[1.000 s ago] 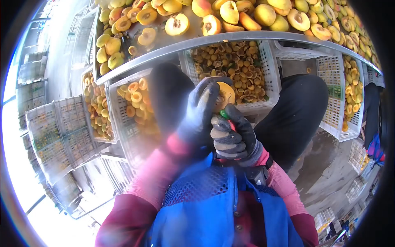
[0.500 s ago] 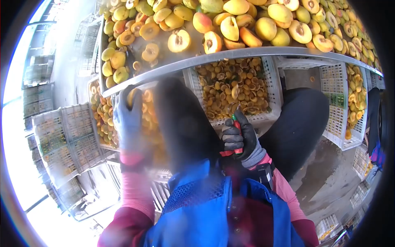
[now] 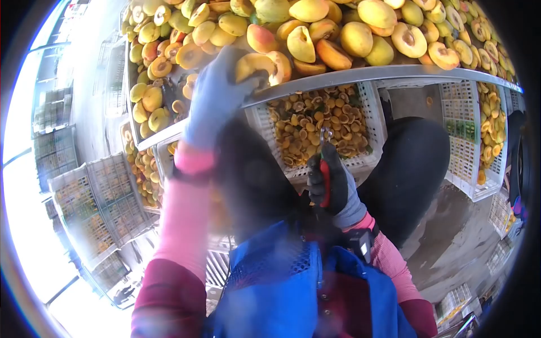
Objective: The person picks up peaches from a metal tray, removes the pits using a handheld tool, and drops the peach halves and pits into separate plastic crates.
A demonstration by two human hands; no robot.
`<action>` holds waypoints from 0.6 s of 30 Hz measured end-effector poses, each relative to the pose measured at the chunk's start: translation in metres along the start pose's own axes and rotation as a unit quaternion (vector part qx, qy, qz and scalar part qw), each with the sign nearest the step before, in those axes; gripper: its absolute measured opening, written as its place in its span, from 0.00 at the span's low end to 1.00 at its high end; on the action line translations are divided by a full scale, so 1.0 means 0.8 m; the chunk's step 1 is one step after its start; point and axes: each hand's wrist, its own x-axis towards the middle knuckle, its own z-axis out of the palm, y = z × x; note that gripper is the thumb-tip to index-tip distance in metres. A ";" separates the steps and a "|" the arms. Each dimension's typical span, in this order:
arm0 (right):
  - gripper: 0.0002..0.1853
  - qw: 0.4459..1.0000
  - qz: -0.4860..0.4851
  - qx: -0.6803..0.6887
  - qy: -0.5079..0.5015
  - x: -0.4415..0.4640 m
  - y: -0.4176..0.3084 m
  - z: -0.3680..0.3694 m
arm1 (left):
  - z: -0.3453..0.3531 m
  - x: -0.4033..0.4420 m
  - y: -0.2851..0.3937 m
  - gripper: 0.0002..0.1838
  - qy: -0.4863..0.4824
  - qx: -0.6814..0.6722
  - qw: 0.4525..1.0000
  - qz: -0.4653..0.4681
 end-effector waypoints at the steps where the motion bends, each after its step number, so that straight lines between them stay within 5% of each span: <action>1: 0.21 0.997 -0.054 -0.047 -0.011 -0.012 -0.005 0.019 | 0.009 -0.020 0.018 0.21 0.039 -0.077 0.996 -0.010; 4: 0.16 0.966 -0.173 -0.179 -0.067 -0.043 -0.012 0.056 | 0.049 -0.088 0.055 0.19 0.059 -0.429 0.892 -0.131; 5: 0.13 0.969 -0.170 -0.154 -0.093 -0.044 -0.008 0.058 | 0.051 -0.097 0.066 0.21 0.032 -0.317 0.942 -0.105; 6: 0.12 0.970 -0.168 -0.129 -0.120 -0.043 -0.006 0.061 | 0.064 -0.110 0.048 0.22 0.078 -0.156 0.983 0.051; 8: 0.12 0.955 -0.222 -0.159 -0.121 -0.040 0.005 0.063 | 0.090 -0.134 0.036 0.24 0.124 -0.045 0.982 0.132; 12: 0.17 0.832 -0.366 -0.413 -0.050 -0.035 0.024 0.044 | 0.099 -0.160 0.064 0.16 0.180 -0.129 0.975 -0.001; 14: 0.19 0.753 -0.436 -0.493 -0.023 -0.042 0.024 0.045 | 0.092 -0.158 0.093 0.23 0.192 -0.310 0.918 -0.154; 15: 0.19 0.707 -0.479 -0.520 -0.006 -0.047 0.023 0.047 | 0.092 -0.161 0.099 0.22 0.196 -0.263 0.935 -0.137; 18: 0.20 0.711 -0.463 -0.528 0.013 -0.051 0.026 0.043 | 0.093 -0.166 0.104 0.19 0.208 -0.192 0.955 -0.085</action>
